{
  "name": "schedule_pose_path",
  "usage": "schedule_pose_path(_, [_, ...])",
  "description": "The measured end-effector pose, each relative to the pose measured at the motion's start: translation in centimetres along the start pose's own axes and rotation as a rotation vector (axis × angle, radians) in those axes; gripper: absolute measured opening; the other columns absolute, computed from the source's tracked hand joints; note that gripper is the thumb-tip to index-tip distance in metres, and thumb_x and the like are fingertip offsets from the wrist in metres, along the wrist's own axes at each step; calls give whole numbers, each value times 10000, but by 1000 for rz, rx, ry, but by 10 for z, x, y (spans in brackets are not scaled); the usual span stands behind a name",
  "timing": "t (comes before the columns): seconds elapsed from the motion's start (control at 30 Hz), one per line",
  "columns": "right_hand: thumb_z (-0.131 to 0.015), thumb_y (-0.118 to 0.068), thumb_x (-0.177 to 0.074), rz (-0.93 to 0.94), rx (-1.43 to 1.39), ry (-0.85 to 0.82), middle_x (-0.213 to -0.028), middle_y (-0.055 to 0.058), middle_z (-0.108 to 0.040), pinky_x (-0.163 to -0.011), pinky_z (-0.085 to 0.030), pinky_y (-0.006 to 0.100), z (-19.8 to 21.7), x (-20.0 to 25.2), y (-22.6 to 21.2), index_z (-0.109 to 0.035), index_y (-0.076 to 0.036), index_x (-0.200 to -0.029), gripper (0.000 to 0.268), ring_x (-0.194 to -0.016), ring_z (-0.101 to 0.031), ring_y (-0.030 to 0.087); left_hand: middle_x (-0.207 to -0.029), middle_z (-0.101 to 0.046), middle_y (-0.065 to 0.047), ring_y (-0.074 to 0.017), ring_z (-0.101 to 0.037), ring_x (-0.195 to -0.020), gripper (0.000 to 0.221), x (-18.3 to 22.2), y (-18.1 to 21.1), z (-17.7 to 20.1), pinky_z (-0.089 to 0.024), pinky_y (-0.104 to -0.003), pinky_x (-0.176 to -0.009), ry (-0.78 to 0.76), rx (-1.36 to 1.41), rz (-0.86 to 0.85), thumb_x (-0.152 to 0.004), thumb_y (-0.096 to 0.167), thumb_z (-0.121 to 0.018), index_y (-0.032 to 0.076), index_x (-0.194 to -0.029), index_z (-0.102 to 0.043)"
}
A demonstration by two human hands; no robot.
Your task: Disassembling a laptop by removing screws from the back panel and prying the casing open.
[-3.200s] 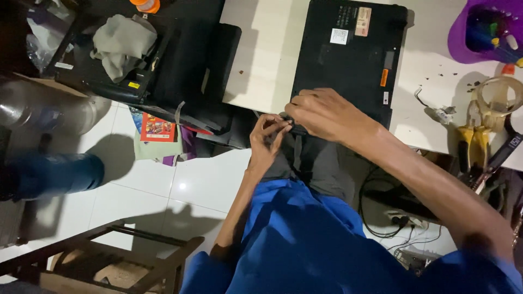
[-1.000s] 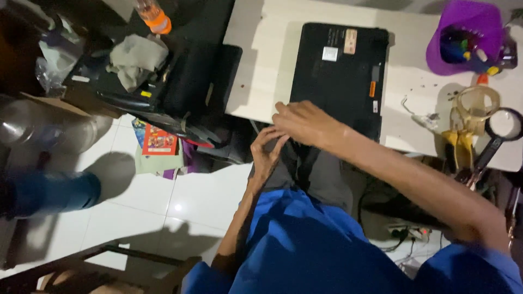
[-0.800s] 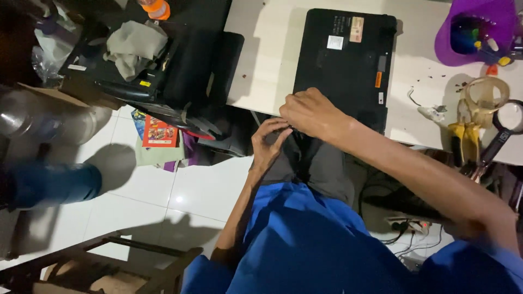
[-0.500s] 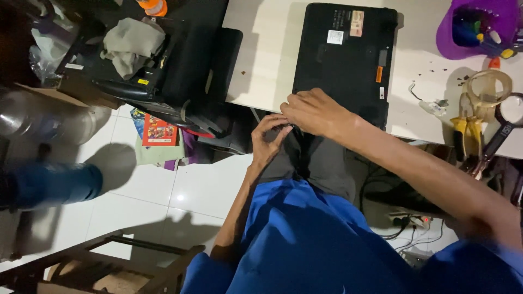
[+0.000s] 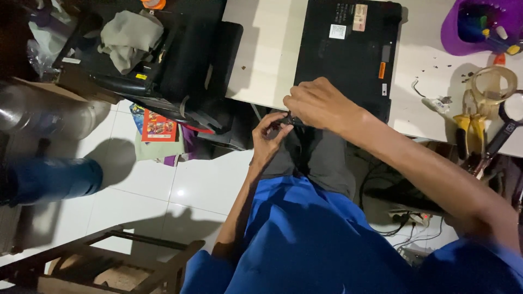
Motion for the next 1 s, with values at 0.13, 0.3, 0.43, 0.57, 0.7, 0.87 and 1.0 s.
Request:
schedule_pose_path(0.13, [-690, -264, -1012, -227, -537, 286, -562, -53, -398, -512, -317, 310, 44, 4, 12, -448, -179, -600, 485, -551, -447, 140, -1089, -758, -172, -251, -744, -983, 339, 3, -11, 1, -558, -333, -823, 24, 14, 9, -809, 54, -909, 2, -1096, -737])
schedule_pose_path(0.3, [-693, -256, -1011, -103, -489, 339, -578, -19, -403, -522, -330, 339, 40, 8, 8, -438, -167, -606, 486, -562, -452, 188, -1073, -751, -176, -226, -727, -935, 313, 2, -4, 0, -559, -346, -784, 30, 35, 19, -826, 40, -891, 2, -1094, -736])
schedule_pose_path(0.43, [-713, -256, -1019, -125, -79, 228, -537, -16, -437, -518, -353, 339, 40, -1, -4, -429, -164, -577, 534, -539, -470, 209, -1082, -756, -148, -196, -717, -932, 319, 2, 4, 0, -551, -337, -808, 42, 28, 21, -839, 64, -889, 21, -1115, -735])
schedule_pose_path(0.57, [-711, -235, -1018, -67, -171, 315, -578, -67, -430, -600, -326, 363, 42, 6, -1, -396, -185, -564, 555, -577, -434, 184, -1068, -756, -165, -258, -734, -986, 287, -2, 23, -2, -561, -358, -818, 57, -8, -25, -844, 54, -878, 20, -1100, -753])
schedule_pose_path(0.7, [-665, -357, -1022, -10, -98, 204, -650, -103, -421, -629, -336, 345, 22, 8, -2, -415, -199, -639, 483, -632, -437, 164, -1003, -756, -141, -315, -740, -955, 225, -6, 40, -4, -555, -389, -818, 45, -110, -97, -855, 55, -861, 46, -1059, -767])
schedule_pose_path(0.87, [-639, -428, -992, 18, 3, 146, -672, -115, -372, -613, -324, 345, 19, 6, 0, -412, -225, -676, 440, -616, -391, 148, -1020, -753, -149, -333, -739, -991, 188, -11, 45, -4, -553, -408, -845, 45, -156, -108, -872, 88, -855, 70, -1046, -785])
schedule_pose_path(1.0, [-609, -420, -1031, -33, -530, 73, -656, -81, -426, -628, -368, 304, 52, -4, 10, -466, -194, -686, 437, -610, -448, 139, -988, -737, -148, -346, -734, -969, 146, -15, 42, -4, -551, -412, -851, 43, -172, -104, -889, 81, -837, 65, -1026, -789])
Point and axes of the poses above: each hand's wrist, its own x-axis away from the middle knuckle, its own z-axis out of the back of the hand, y = z × x, the point moved 10 cm from there along -x, towards the middle knuckle
